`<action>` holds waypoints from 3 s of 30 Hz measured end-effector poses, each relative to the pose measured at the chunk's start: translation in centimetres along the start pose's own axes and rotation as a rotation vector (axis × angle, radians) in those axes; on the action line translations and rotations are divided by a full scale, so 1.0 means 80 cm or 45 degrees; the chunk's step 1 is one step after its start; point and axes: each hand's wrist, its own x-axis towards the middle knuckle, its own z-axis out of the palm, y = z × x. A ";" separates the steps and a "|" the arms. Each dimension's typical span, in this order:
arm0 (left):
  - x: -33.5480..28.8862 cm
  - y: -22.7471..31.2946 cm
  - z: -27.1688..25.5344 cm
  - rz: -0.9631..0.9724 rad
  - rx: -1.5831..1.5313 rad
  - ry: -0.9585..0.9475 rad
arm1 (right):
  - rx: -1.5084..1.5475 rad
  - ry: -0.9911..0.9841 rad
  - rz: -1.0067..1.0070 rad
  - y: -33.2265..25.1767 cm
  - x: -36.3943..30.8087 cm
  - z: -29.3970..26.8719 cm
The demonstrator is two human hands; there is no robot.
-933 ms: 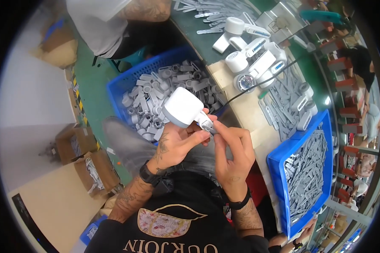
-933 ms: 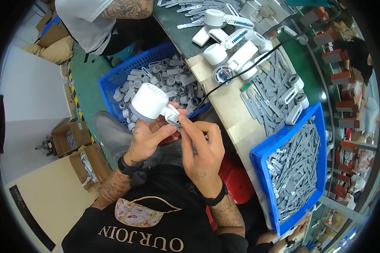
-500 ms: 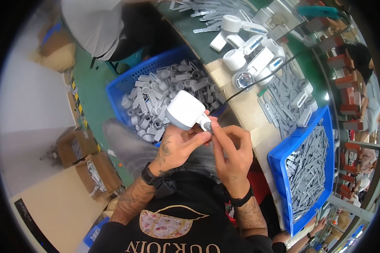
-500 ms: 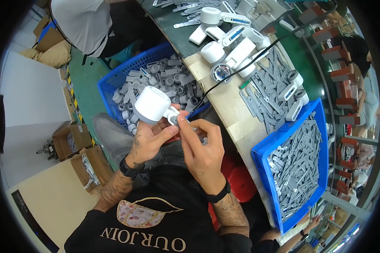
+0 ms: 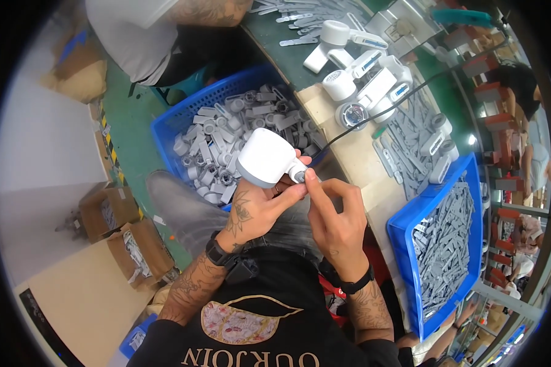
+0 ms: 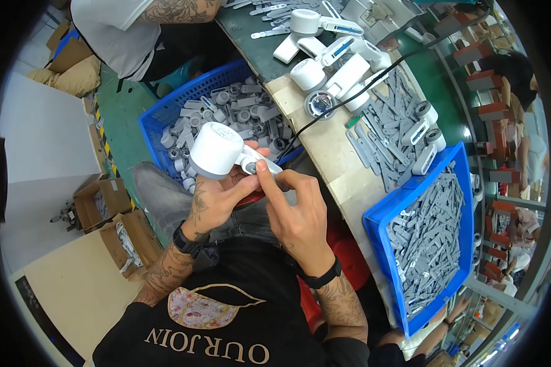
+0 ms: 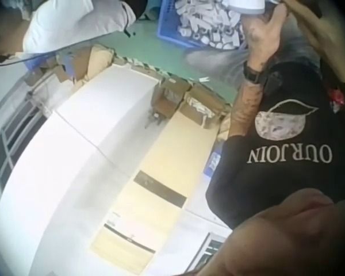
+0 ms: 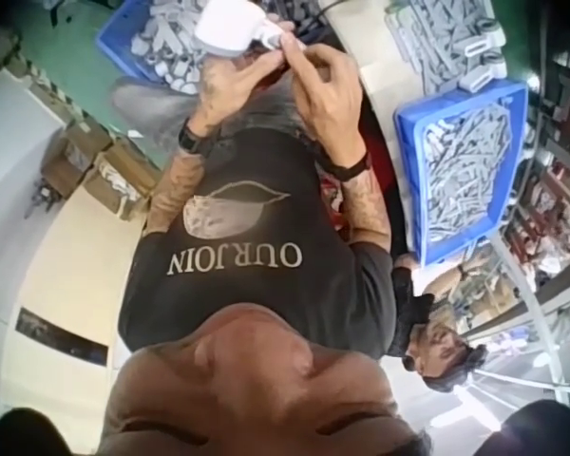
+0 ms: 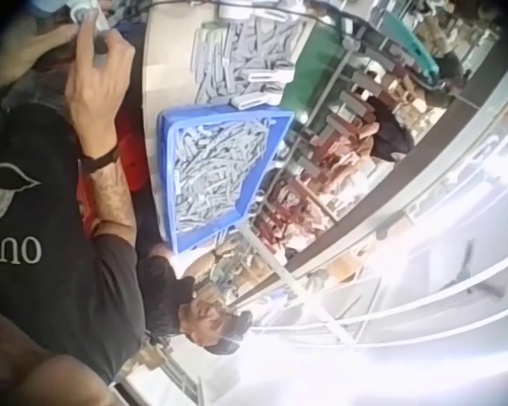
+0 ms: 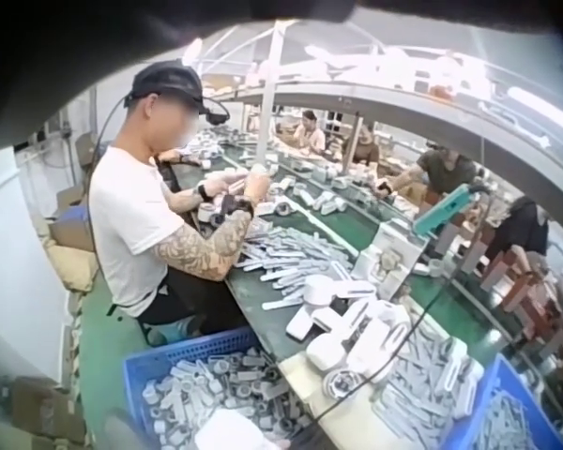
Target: The person assembles handheld fans by fitting a handle onto a fan body and pressing a small button into the side. After testing the folding mechanism, the person places the completed fan on the workbench and repeats the process.
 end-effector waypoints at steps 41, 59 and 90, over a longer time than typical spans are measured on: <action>0.107 -0.027 0.156 -0.004 0.803 -0.467 | -0.527 -0.218 0.782 0.369 0.130 -0.355; 0.312 -0.135 0.336 0.571 1.515 -0.634 | -0.830 -0.136 0.842 0.634 0.151 -0.311; 0.019 0.022 -0.005 -0.259 -0.844 -0.112 | 0.723 -0.162 0.724 0.031 0.054 -0.110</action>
